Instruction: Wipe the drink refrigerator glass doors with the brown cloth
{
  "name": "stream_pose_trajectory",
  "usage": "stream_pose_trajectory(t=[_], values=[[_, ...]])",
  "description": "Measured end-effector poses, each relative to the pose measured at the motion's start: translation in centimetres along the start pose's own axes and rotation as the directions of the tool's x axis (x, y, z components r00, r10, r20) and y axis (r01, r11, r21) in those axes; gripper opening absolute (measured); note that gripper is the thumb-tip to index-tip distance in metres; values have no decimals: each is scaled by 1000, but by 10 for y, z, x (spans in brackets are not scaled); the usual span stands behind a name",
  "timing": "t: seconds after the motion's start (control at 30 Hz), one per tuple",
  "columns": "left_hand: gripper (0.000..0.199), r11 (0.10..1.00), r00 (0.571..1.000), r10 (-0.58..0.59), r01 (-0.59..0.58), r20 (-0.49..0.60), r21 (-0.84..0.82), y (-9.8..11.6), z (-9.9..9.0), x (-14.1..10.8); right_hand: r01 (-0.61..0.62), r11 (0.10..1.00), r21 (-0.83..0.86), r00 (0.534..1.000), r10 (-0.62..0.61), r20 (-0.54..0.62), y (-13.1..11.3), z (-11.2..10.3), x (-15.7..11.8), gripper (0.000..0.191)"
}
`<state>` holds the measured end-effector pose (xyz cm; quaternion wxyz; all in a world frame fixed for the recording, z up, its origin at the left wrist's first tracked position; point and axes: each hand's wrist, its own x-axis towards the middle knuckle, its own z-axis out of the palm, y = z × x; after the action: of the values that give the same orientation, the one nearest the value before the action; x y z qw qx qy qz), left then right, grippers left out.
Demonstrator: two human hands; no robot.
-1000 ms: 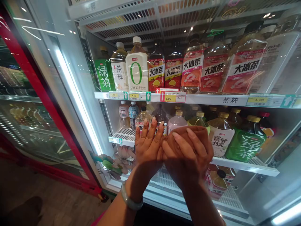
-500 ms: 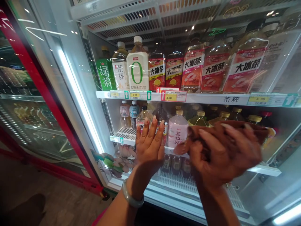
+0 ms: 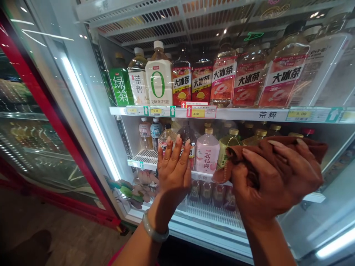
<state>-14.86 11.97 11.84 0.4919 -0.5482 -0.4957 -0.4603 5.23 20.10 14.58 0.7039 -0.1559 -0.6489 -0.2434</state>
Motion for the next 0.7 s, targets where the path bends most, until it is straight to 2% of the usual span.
stream_pose_trajectory(t=[0.1,0.2,0.3,0.37,0.43,0.5,0.57,0.63,0.7], values=[[69,1000,1000,1,-1,9,1,0,-1,1,44,996,-79,992,-53,-113,-15,14,-10,42],[70,1000,1000,-6,6,10,15,2,-1,2,149,989,-1,988,-149,-44,-40,28,-20,27],[71,999,1000,-28,28,4,38,6,1,0,137,990,31,990,-138,40,-54,29,-23,25],[71,998,999,-49,49,7,46,10,3,-3,148,987,68,986,-152,74,-48,24,-20,26],[70,996,998,-69,69,-6,51,14,6,-6,160,983,93,983,-167,70,-31,16,-12,29],[70,996,997,-73,74,-24,49,16,8,-9,125,991,47,992,-125,-11,-8,6,-4,38],[69,997,997,-69,70,-31,42,17,9,-10,27,999,-26,996,-30,-85,10,-1,1,44],[68,997,997,-69,70,-34,32,17,10,-11,-19,997,-71,995,12,-100,16,-4,0,44],[67,997,997,-70,71,-37,26,17,10,-12,2,995,-102,995,-12,-97,8,0,-6,43]])
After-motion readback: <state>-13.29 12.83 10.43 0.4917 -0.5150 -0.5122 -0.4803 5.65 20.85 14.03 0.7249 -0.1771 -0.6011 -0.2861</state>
